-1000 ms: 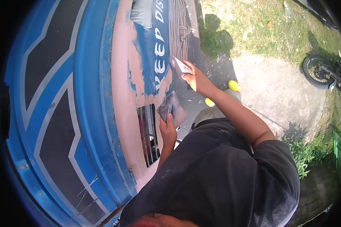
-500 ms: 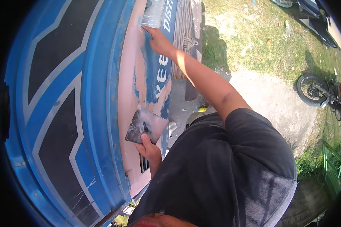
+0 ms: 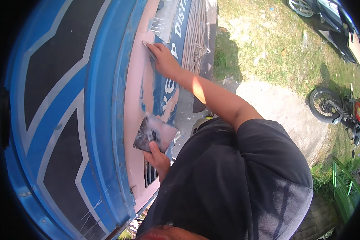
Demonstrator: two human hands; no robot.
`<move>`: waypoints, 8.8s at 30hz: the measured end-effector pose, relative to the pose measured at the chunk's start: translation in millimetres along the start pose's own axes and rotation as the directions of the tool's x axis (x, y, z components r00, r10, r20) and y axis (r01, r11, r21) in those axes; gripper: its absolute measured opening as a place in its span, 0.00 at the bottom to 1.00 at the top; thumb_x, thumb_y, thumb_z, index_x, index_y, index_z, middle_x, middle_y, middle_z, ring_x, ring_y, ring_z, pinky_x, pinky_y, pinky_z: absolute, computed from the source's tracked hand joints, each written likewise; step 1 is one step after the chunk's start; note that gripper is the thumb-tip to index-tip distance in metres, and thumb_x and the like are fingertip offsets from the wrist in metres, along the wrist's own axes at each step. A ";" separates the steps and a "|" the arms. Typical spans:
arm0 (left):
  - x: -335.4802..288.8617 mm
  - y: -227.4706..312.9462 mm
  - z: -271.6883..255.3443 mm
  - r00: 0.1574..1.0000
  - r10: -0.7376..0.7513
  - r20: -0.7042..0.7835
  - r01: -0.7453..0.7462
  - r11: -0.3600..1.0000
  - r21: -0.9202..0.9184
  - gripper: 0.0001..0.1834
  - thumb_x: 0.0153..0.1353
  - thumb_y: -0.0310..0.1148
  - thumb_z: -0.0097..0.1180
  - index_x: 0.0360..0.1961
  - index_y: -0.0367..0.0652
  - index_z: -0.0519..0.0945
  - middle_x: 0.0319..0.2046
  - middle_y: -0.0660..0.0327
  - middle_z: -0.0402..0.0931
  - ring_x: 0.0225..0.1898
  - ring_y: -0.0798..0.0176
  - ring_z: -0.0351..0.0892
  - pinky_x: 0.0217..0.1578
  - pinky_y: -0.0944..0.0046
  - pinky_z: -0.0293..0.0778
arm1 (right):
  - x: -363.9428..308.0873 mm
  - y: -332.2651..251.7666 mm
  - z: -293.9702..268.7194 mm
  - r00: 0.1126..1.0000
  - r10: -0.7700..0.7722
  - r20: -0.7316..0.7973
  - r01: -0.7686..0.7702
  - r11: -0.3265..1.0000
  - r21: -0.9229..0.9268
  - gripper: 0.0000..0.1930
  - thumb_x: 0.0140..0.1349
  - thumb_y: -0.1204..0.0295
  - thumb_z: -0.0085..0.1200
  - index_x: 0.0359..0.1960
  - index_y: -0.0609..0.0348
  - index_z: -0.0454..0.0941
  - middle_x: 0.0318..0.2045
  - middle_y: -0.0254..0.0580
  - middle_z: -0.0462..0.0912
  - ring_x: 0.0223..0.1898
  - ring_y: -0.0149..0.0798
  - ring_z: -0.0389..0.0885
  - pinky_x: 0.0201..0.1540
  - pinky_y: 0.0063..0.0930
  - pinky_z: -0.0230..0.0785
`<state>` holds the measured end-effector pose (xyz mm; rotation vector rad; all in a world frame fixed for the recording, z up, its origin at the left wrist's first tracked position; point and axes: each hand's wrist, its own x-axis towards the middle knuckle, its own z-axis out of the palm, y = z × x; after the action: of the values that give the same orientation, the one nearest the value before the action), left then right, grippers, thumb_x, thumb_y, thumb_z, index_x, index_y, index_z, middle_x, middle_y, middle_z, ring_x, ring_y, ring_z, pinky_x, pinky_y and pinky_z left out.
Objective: The person sands the exterior surface of a blue and pink vehicle using sheets of sandpaper held in both hands, alternating between checking the surface with their fingers and sanding the area near a rear light housing.
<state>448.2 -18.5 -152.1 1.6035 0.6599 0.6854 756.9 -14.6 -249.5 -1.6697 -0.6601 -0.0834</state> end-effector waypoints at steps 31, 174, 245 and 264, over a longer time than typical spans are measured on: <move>-11.2 3.1 27.7 0.983 -0.152 0.101 0.148 0.988 0.048 0.23 0.71 0.33 0.48 0.61 0.28 0.65 0.55 0.51 0.71 0.55 0.58 0.70 0.59 0.59 0.63 | 24.4 -3.7 -9.1 0.994 0.106 0.000 -0.106 0.994 0.007 0.33 0.57 0.83 0.42 0.68 0.53 0.62 0.58 0.60 0.67 0.58 0.61 0.71 0.60 0.43 0.66; 83.8 16.6 158.0 0.938 -0.341 -0.055 0.308 0.897 -0.316 0.29 0.65 0.31 0.60 0.62 0.33 0.64 0.53 0.54 0.73 0.52 0.60 0.75 0.54 0.60 0.72 | 47.6 85.3 -154.7 0.671 0.503 0.544 -0.740 0.490 0.460 0.21 0.67 0.71 0.56 0.58 0.68 0.68 0.51 0.44 0.79 0.52 0.34 0.78 0.54 0.28 0.69; 93.6 26.7 201.1 0.867 -0.482 0.123 0.498 0.840 -0.216 0.18 0.67 0.30 0.56 0.55 0.33 0.70 0.47 0.60 0.77 0.48 0.69 0.74 0.52 0.66 0.68 | 97.7 134.2 -118.2 0.867 0.045 0.496 -0.417 -0.478 0.773 0.17 0.66 0.70 0.56 0.53 0.63 0.72 0.44 0.41 0.82 0.43 0.34 0.83 0.48 0.31 0.76; 83.7 23.1 198.6 0.870 -0.478 0.120 0.491 0.820 -0.294 0.20 0.65 0.28 0.58 0.56 0.34 0.69 0.48 0.61 0.76 0.48 0.69 0.74 0.53 0.66 0.68 | 89.4 118.4 -59.0 0.626 0.255 0.737 -0.778 0.136 0.613 0.15 0.68 0.69 0.54 0.54 0.60 0.73 0.41 0.35 0.81 0.41 0.30 0.82 0.39 0.28 0.78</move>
<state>653.0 -89.3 -146.4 1.0830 0.8433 0.3516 904.1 -42.9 -304.4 -0.6252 -0.2387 1.1410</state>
